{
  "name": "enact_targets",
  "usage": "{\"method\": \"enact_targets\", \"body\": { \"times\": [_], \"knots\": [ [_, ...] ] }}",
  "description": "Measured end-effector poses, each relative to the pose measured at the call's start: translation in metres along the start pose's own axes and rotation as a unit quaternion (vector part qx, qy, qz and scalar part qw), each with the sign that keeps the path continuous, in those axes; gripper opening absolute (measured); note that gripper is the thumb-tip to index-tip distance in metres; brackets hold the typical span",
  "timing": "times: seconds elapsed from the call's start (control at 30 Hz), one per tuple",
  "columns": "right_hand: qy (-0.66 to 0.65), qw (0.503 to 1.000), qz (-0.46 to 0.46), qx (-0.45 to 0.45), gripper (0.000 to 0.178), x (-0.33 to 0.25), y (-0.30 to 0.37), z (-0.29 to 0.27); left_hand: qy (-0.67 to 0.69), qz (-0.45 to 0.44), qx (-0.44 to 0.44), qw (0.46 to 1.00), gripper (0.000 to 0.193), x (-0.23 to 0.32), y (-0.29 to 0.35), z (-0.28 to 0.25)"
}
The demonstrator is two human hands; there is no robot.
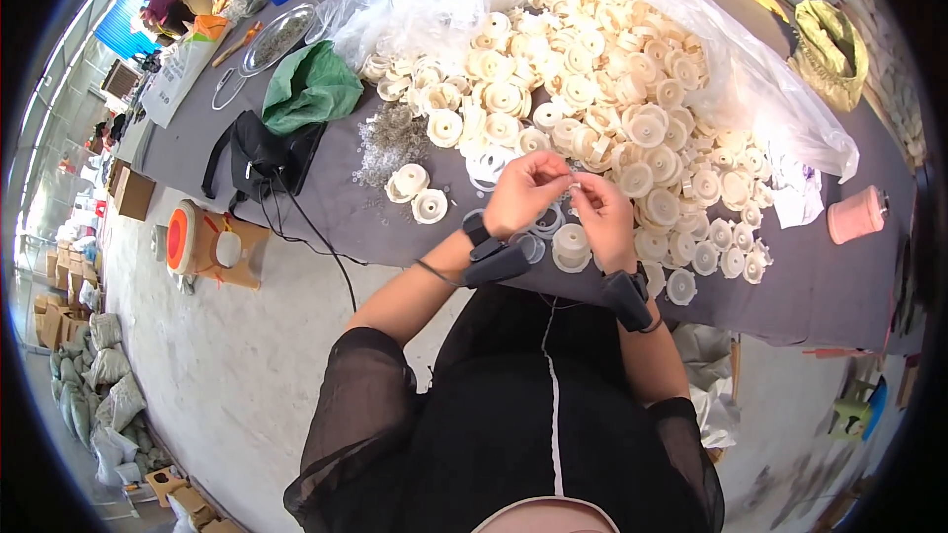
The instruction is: Assembling small plastic components by inserting clear plastic pins into white flower-shaped bases.
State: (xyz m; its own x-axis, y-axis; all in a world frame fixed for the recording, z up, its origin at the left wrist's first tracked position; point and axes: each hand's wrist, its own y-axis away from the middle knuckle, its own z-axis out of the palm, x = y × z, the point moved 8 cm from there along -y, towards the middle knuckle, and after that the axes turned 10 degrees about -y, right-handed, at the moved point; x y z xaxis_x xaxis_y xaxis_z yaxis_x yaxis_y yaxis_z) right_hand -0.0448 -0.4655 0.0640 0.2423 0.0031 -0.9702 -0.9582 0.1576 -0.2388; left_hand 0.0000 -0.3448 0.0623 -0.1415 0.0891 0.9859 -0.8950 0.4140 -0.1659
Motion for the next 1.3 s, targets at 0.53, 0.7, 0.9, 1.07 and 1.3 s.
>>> {"method": "enact_targets", "body": {
  "times": [0.53,0.7,0.9,1.07,1.3],
  "knots": [
    [0.059,0.998,0.027,-0.007,0.013,0.000,0.001,-0.008,-0.703,-0.054,0.170,0.689,0.012,-0.005,0.005,-0.180],
    [-0.046,0.994,0.104,0.003,0.014,0.017,-0.001,-0.007,-0.642,-0.073,0.138,0.751,0.005,-0.017,0.006,-0.182],
    [-0.099,0.988,0.122,-0.003,0.013,0.017,0.001,-0.008,-0.707,-0.080,0.112,0.694,0.009,-0.005,0.013,-0.174],
    [-0.147,0.976,0.156,-0.035,0.015,0.013,0.003,0.003,-0.549,0.008,0.123,0.827,0.010,0.049,0.023,-0.102],
    [-0.289,0.935,0.179,-0.106,0.018,0.002,0.013,0.025,-0.215,0.054,-0.025,0.975,0.017,0.053,0.027,-0.017]
  ]
}}
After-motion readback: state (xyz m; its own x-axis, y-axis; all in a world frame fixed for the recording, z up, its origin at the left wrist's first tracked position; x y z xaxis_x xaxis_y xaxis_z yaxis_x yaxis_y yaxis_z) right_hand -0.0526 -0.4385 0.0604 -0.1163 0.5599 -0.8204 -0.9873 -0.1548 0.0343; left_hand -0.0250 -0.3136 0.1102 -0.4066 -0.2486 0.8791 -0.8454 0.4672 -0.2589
